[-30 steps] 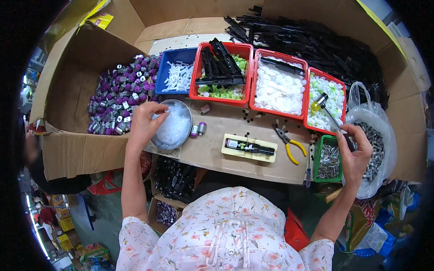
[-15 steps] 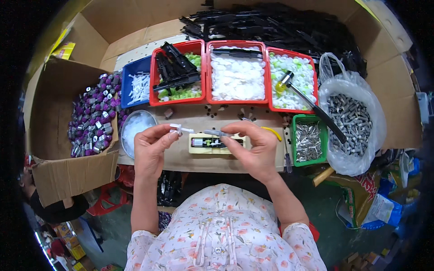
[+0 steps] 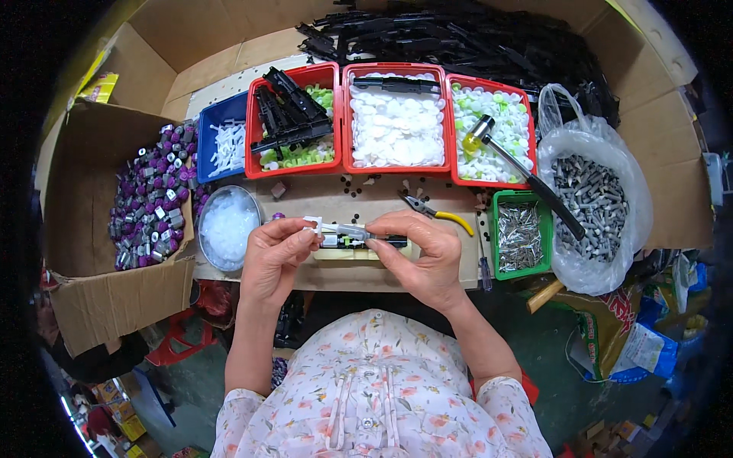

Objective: Assembling small plastic and metal components using a jig and manual tools.

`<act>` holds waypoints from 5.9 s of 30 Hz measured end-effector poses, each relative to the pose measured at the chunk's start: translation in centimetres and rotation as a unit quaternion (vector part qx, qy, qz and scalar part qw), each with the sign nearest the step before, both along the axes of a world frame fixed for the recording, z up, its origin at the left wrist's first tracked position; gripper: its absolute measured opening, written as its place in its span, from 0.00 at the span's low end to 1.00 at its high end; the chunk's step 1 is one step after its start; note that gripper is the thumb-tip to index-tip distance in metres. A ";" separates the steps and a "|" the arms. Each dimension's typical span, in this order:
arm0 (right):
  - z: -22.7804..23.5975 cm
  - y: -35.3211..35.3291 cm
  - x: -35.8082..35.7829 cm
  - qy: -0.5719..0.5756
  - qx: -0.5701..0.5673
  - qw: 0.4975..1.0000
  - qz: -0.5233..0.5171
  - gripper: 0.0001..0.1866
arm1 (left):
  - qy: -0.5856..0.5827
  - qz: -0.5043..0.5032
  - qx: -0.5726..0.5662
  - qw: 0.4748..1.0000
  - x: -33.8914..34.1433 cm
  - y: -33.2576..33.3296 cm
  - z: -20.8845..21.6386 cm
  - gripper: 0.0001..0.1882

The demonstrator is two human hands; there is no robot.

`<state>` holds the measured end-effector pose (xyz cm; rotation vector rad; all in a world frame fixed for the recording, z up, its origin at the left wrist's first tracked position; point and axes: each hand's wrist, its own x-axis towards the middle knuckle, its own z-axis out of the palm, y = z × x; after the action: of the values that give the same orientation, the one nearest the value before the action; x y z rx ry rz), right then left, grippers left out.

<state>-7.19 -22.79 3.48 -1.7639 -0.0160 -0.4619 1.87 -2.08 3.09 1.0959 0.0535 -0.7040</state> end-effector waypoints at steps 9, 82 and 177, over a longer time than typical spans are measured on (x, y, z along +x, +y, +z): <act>-0.2 -0.6 0.3 0.004 -0.017 0.999 0.043 0.12 | 0.047 -0.010 -0.013 0.999 -0.8 -0.2 -0.9 0.08; -0.7 -4.8 -0.8 0.112 -0.221 0.965 0.091 0.20 | -0.659 -0.065 0.278 0.696 -1.3 -4.7 -3.6 0.10; 1.7 -15.1 -0.9 0.076 -0.508 0.826 -0.232 0.09 | -0.788 -0.043 0.257 0.558 -2.0 -2.7 -5.6 0.14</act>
<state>-8.04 -37.87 5.22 -2.8855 0.3493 -0.7400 -0.09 -4.76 -2.54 1.9688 -1.4484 0.5035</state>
